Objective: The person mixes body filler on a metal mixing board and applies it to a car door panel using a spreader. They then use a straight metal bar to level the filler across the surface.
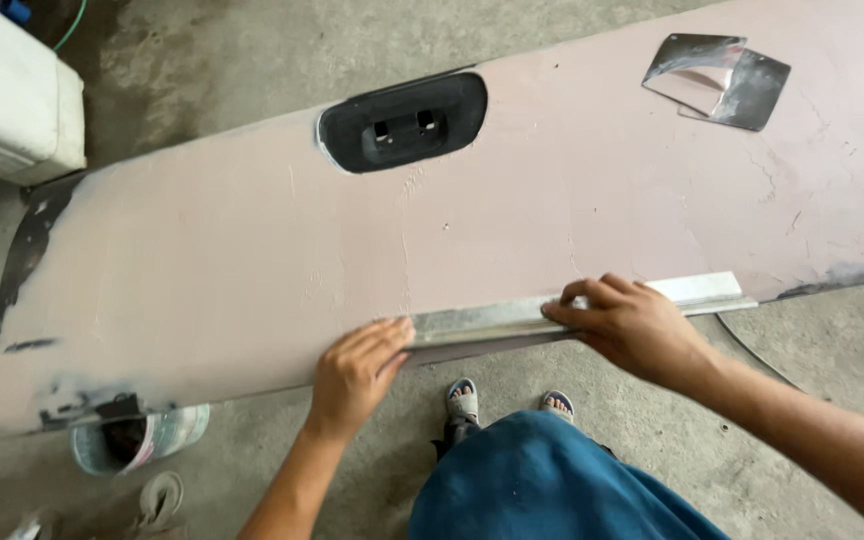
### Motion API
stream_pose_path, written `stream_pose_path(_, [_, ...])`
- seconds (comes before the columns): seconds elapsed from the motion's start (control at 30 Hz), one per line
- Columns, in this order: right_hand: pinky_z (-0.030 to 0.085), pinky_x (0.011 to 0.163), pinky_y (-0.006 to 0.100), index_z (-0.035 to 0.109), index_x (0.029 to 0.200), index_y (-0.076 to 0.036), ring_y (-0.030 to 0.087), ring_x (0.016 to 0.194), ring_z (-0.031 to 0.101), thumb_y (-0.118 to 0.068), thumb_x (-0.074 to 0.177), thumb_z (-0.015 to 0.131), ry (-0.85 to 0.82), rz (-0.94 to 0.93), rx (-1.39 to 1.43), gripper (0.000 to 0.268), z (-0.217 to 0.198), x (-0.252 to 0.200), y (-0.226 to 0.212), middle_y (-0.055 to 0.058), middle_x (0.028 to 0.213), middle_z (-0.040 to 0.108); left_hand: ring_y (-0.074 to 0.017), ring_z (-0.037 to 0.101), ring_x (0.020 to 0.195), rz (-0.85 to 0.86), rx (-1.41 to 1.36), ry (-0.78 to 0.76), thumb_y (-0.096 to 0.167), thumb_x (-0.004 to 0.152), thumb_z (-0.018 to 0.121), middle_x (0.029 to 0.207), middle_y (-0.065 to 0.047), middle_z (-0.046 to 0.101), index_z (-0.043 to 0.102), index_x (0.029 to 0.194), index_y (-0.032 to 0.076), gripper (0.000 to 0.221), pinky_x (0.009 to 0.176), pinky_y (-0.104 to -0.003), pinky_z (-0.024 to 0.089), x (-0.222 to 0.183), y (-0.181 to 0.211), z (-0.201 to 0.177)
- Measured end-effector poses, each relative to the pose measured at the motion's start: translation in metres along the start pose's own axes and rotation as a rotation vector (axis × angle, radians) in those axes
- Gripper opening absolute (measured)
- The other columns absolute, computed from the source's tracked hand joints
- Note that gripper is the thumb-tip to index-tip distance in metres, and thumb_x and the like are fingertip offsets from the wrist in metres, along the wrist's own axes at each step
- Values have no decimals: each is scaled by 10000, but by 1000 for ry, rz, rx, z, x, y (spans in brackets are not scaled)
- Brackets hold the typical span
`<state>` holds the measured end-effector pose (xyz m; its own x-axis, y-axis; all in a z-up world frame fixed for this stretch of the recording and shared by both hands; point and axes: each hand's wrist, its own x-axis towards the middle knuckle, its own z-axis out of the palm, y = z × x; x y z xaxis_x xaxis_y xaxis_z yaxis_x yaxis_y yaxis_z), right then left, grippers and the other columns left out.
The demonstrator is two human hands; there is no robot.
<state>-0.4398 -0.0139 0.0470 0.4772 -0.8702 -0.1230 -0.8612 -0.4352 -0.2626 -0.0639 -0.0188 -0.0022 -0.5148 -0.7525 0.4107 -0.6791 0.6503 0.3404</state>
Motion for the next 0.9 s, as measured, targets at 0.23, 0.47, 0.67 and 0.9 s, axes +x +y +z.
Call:
stream_pose_path(0.23, [526,872,372,660,1358,-287,187,1090,585,-351,889,660,-55,-188,4,473,21,-42,-22,-48,1247,635,-229,736,1080,-118,-7,33,79,831,796,1134,-74,779,772,1080,88,251,951,-356,582,-76,66,9])
stream_pose_path(0.47, [617,822,340,711,1240,-288,153,943,682,-330,851,666,2,-86,51,394,-46,-15,9,-6,1191,690,-190,767,950,-22,-113,48,154,876,811,1035,-47,800,774,1079,136,207,885,-359,625,13,25,-50])
stream_pose_path(0.67, [576,846,404,673,1353,-187,243,978,675,-317,959,620,128,189,131,418,-86,77,72,67,1192,684,-232,755,952,-51,-398,-105,198,867,798,1049,-107,787,782,1057,88,220,826,-339,569,238,-79,-29])
stream_pose_path(0.9, [544,879,439,719,1286,-162,306,1049,657,-327,977,647,273,422,194,357,-67,123,131,116,1221,664,-203,753,891,-62,-445,-255,208,810,808,941,-84,794,792,1039,124,245,805,-330,560,366,-130,56])
